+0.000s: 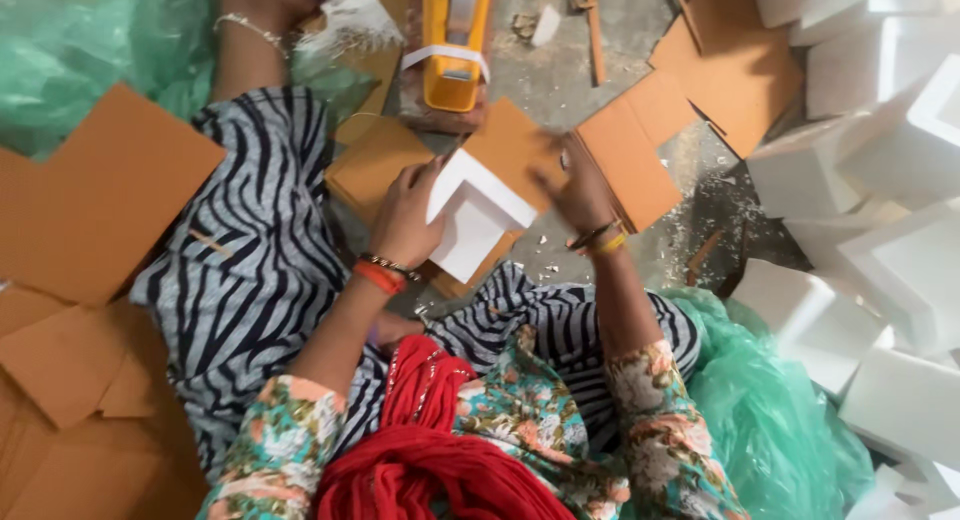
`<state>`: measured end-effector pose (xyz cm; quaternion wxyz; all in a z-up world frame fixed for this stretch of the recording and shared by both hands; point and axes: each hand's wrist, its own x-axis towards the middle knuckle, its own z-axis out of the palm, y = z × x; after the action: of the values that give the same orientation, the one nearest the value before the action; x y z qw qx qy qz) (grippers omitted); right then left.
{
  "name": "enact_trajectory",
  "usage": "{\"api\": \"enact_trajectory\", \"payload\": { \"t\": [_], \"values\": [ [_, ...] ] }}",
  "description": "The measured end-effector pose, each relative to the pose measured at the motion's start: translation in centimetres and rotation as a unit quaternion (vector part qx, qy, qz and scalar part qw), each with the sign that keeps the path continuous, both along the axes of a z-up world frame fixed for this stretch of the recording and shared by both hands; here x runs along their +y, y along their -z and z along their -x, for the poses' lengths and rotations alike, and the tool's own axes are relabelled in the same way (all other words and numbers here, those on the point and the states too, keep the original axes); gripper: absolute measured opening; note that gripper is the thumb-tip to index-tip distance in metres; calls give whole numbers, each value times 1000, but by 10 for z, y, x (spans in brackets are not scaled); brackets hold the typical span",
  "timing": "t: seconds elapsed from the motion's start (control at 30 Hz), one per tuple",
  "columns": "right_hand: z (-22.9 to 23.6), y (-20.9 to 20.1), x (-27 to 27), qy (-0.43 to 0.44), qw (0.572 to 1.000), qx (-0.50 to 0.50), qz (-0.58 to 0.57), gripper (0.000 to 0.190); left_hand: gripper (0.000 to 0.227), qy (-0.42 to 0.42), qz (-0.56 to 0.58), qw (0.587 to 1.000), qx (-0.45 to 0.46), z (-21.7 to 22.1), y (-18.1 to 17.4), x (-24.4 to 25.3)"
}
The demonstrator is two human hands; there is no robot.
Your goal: The person sits on the floor and assembles small cardboard boxes by inserting white foam inserts into the cardboard frames and securing them with tape. The person repeatedly picks up materials, folds the cardboard, inserts the foam, and uses a tape dispenser to seal the joints.
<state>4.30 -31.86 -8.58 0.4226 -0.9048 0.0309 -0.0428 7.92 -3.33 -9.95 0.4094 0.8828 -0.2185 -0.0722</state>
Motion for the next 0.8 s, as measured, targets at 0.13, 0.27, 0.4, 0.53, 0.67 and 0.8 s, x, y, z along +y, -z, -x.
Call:
{"api": "enact_trajectory", "payload": {
  "t": [0.13,0.27,0.4,0.53,0.67,0.8],
  "values": [
    [2,31,-90,183,944,36,272,75,77,18,26,999,42,6,-1,3],
    [6,57,-111,274,888,223,295,86,78,31,-76,995,56,-2,-6,0],
    [13,33,-104,280,889,165,322,81,82,41,-78,996,-9,3,2,4],
    [28,-28,-85,193,949,87,235,83,81,73,-61,995,-33,6,6,20],
    [47,-85,-41,63,977,13,205,90,78,70,-39,997,11,3,6,35],
    [50,-107,26,-34,986,-81,144,89,71,47,5,999,-13,1,18,33]
  ]
}}
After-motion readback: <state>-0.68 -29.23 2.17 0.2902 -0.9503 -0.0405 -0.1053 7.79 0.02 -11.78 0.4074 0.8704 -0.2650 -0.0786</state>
